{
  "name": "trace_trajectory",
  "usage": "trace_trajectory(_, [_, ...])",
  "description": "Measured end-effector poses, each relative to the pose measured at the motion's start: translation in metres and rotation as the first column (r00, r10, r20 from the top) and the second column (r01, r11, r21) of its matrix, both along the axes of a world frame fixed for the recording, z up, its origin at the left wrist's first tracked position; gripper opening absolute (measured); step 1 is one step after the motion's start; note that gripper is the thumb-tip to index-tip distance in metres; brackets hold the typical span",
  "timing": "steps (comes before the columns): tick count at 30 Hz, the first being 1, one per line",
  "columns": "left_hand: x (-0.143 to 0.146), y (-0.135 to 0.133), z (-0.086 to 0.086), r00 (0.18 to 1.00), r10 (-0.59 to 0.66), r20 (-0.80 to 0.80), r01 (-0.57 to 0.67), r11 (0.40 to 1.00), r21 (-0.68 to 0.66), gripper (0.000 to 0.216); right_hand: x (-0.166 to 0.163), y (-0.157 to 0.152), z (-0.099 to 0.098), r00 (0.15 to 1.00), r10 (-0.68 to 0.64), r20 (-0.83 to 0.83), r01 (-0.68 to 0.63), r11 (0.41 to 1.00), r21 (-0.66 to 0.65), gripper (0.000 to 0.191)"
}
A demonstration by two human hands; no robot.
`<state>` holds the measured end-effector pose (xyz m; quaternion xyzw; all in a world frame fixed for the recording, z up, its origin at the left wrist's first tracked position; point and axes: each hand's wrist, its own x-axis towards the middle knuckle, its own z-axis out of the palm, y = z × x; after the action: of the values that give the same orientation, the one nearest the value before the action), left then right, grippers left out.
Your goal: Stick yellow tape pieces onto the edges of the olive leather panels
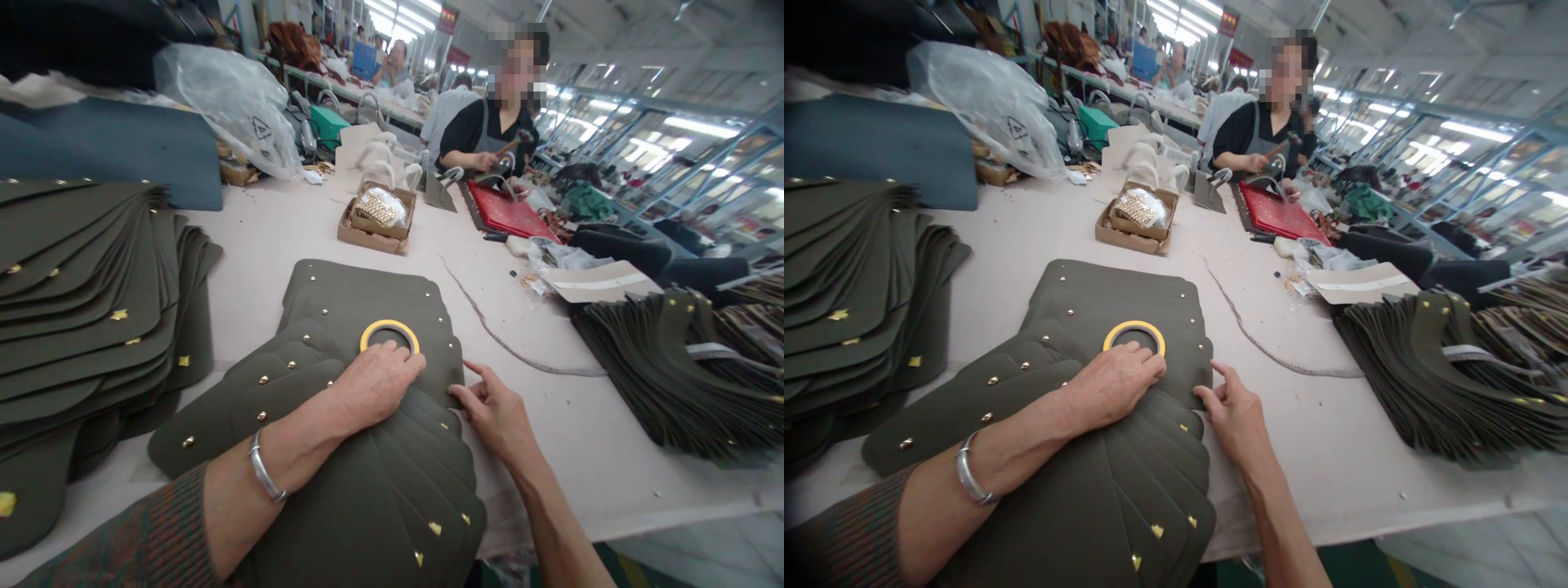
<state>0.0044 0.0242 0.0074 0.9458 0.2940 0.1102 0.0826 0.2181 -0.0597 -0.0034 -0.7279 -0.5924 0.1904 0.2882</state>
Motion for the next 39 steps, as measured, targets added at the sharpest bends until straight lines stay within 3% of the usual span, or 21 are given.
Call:
trace_trajectory(3, [-0.001, 0.000, 0.000, 1.000, 0.000, 0.005, 0.000, 1.000, 0.012, 0.012, 0.008, -0.007, 0.000, 0.998, 0.057, -0.018, -0.056, 0.997, 0.051, 0.027])
trace_trajectory(7, [-0.001, 0.001, -0.001, 1.000, -0.006, 0.017, 0.005, 1.000, 0.020, 0.012, 0.011, -0.014, -0.004, 0.930, 0.265, 0.253, -0.304, 0.944, 0.129, 0.020])
trace_trajectory(10, [-0.001, 0.001, -0.001, 1.000, -0.001, 0.021, 0.001, 1.000, 0.007, 0.012, 0.007, -0.010, -0.007, 0.882, 0.302, 0.361, -0.371, 0.918, 0.137, 0.022])
trace_trajectory(16, [0.000, 0.001, -0.001, 1.000, -0.001, 0.019, 0.001, 1.000, -0.014, 0.014, 0.000, 0.005, -0.005, 0.902, 0.271, 0.337, -0.318, 0.944, 0.092, 0.022])
trace_trajectory(22, [0.001, 0.000, 0.001, 0.994, 0.022, 0.109, -0.024, 1.000, 0.017, 0.019, -0.015, -0.002, -0.009, 0.963, -0.042, 0.265, 0.025, 0.997, 0.067, 0.022])
trace_trajectory(25, [0.001, 0.000, 0.003, 0.980, 0.021, 0.199, -0.022, 1.000, 0.003, 0.020, -0.023, -0.009, -0.010, 0.949, -0.118, 0.294, 0.094, 0.991, 0.095, 0.024])
trace_trajectory(31, [0.000, 0.000, 0.005, 0.928, -0.068, 0.367, 0.093, 0.994, -0.050, 0.023, -0.013, -0.015, 0.006, 0.988, 0.123, 0.089, -0.121, 0.992, -0.031, 0.022])
trace_trajectory(36, [0.002, -0.003, 0.007, 0.901, -0.082, 0.426, 0.143, 0.983, -0.112, 0.044, -0.012, -0.012, 0.016, 0.999, 0.035, -0.039, -0.025, 0.972, 0.235, 0.021])
trace_trajectory(39, [0.003, -0.006, 0.007, 0.915, -0.063, 0.398, 0.127, 0.983, -0.136, 0.047, -0.021, -0.007, 0.018, 0.990, 0.135, 0.027, -0.135, 0.920, 0.369, 0.019])
